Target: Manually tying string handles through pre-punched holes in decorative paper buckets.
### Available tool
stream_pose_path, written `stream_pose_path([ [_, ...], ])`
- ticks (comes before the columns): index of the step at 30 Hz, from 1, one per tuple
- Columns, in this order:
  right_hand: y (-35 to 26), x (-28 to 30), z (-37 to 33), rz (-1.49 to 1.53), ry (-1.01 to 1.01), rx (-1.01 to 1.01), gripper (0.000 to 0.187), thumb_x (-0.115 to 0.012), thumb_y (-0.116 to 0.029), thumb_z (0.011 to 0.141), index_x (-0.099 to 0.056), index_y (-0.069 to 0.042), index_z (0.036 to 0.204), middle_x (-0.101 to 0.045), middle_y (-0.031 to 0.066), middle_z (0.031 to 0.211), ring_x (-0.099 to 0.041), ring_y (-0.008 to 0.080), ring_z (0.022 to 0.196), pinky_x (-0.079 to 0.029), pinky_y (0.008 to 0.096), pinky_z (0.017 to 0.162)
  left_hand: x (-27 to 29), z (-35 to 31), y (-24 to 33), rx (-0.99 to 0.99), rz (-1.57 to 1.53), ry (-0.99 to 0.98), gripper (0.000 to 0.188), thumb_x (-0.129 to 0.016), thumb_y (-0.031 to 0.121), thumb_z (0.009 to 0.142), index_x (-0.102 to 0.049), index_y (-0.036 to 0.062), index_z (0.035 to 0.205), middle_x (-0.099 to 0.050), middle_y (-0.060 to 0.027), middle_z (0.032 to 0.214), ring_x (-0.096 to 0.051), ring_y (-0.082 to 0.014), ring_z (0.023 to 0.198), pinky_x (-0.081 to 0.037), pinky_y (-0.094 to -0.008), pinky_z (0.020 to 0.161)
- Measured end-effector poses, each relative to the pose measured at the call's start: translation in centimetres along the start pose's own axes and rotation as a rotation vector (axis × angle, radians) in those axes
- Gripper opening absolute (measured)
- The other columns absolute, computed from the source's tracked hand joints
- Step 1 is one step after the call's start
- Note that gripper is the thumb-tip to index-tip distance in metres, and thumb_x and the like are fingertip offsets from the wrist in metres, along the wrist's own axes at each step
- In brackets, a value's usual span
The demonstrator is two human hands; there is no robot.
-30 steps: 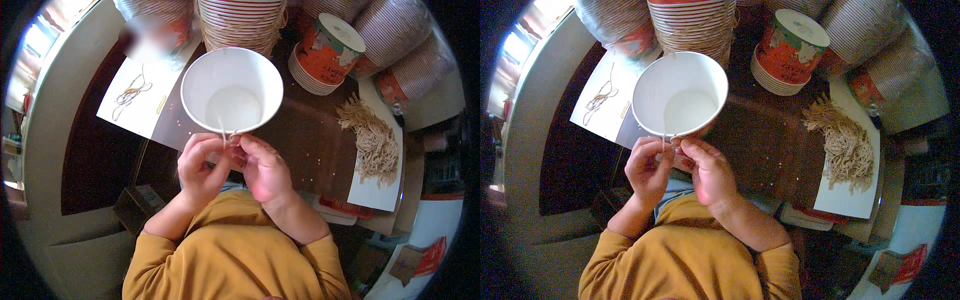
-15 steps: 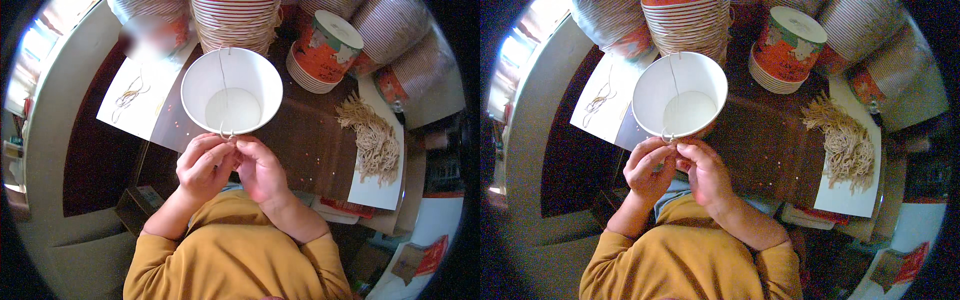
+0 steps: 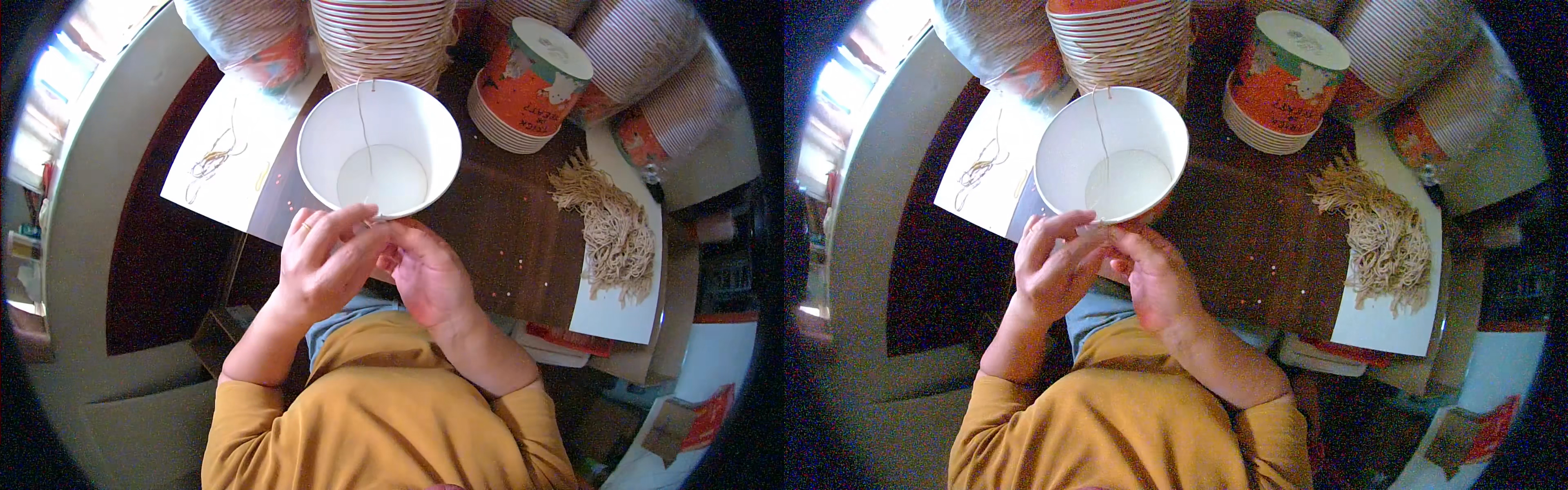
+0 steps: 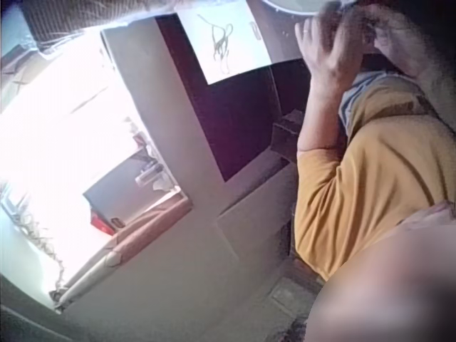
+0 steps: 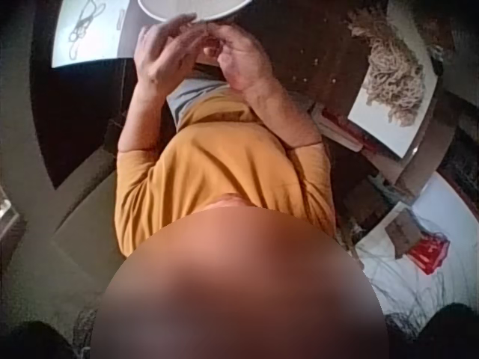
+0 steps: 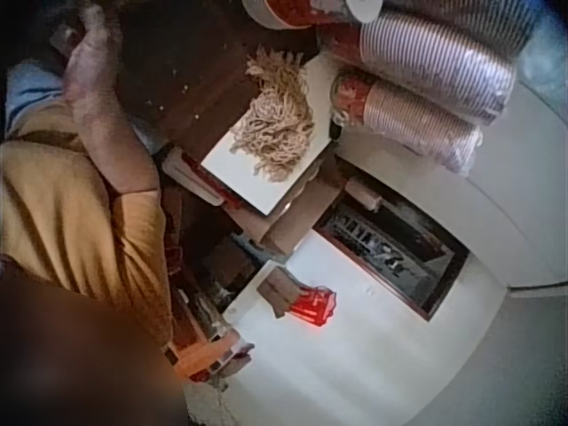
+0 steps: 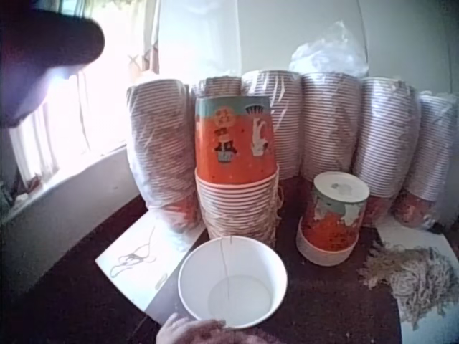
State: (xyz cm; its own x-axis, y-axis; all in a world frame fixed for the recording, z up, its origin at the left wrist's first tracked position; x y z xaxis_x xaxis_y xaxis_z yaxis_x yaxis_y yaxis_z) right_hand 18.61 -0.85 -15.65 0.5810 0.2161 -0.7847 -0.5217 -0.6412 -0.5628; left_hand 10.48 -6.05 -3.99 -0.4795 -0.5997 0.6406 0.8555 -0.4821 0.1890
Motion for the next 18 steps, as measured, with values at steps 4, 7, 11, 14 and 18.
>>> stream_pose_path([
  [4,-0.18,-0.60,-0.24,0.015,0.003,-0.009,0.024,-0.057,-0.023,0.089,-0.064,-0.012,0.109,-0.065,-0.0011,0.102,-0.057,0.0091,0.090,-0.042,0.0262,0.077,0.48,0.13,0.34,-0.057,-0.016,0.002,0.031,-0.070,0.007,0.062,-0.068,0.0080,0.093,-0.063,-0.0084,0.094,-0.059,-0.0157,0.070,-0.044,-0.0295,0.061],
  [7,-0.02,-0.10,-0.06,0.021,-0.009,0.006,0.023,-0.059,-0.023,0.087,-0.066,-0.014,0.107,-0.066,-0.0039,0.098,-0.057,0.0058,0.086,-0.041,0.0225,0.071,0.66,0.17,0.43,-0.080,-0.035,0.026,0.028,-0.070,0.007,0.064,-0.067,0.0069,0.092,-0.063,-0.0083,0.091,-0.060,-0.0164,0.072,-0.045,-0.0300,0.063],
  [11,-0.05,-0.71,-0.20,0.011,-0.031,-0.026,0.022,-0.058,-0.021,0.088,-0.066,-0.012,0.106,-0.066,-0.0028,0.097,-0.056,0.0056,0.082,-0.043,0.0220,0.071,0.52,-0.14,0.11,-0.010,-0.081,0.001,0.029,-0.072,0.004,0.064,-0.066,0.0058,0.093,-0.063,-0.0087,0.091,-0.061,-0.0191,0.076,-0.047,-0.0314,0.066],
  [14,0.14,0.16,-0.36,0.006,-0.012,-0.038,0.023,-0.053,-0.017,0.092,-0.062,-0.007,0.110,-0.065,0.0049,0.106,-0.058,0.0129,0.095,-0.045,0.0304,0.085,0.72,0.21,0.27,0.073,-0.128,0.017,0.030,-0.073,0.003,0.065,-0.065,0.0055,0.094,-0.063,-0.0085,0.089,-0.061,-0.0210,0.077,-0.047,-0.0321,0.067],
  [18,-0.15,0.10,-0.26,-0.010,-0.029,-0.009,0.021,-0.054,-0.015,0.092,-0.063,-0.007,0.109,-0.066,0.0042,0.104,-0.059,0.0123,0.092,-0.046,0.0290,0.084,0.66,0.25,-0.07,0.186,-0.149,0.031,0.026,-0.072,0.002,0.068,-0.065,0.0054,0.093,-0.063,-0.0082,0.089,-0.061,-0.0224,0.078,-0.048,-0.0323,0.068],
])
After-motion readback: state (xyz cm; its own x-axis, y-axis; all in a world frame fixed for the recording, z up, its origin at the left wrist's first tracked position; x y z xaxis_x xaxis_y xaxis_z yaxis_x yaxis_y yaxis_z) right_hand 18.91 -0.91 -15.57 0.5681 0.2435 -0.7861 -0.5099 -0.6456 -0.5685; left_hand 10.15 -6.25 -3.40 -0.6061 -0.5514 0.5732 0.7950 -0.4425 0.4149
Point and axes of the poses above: each hand's wrist, its own z-axis towards the middle knuckle, its own x-axis out of the back of the hand, y = z × x, the point moved 8 cm from there along z, towards the middle knuckle
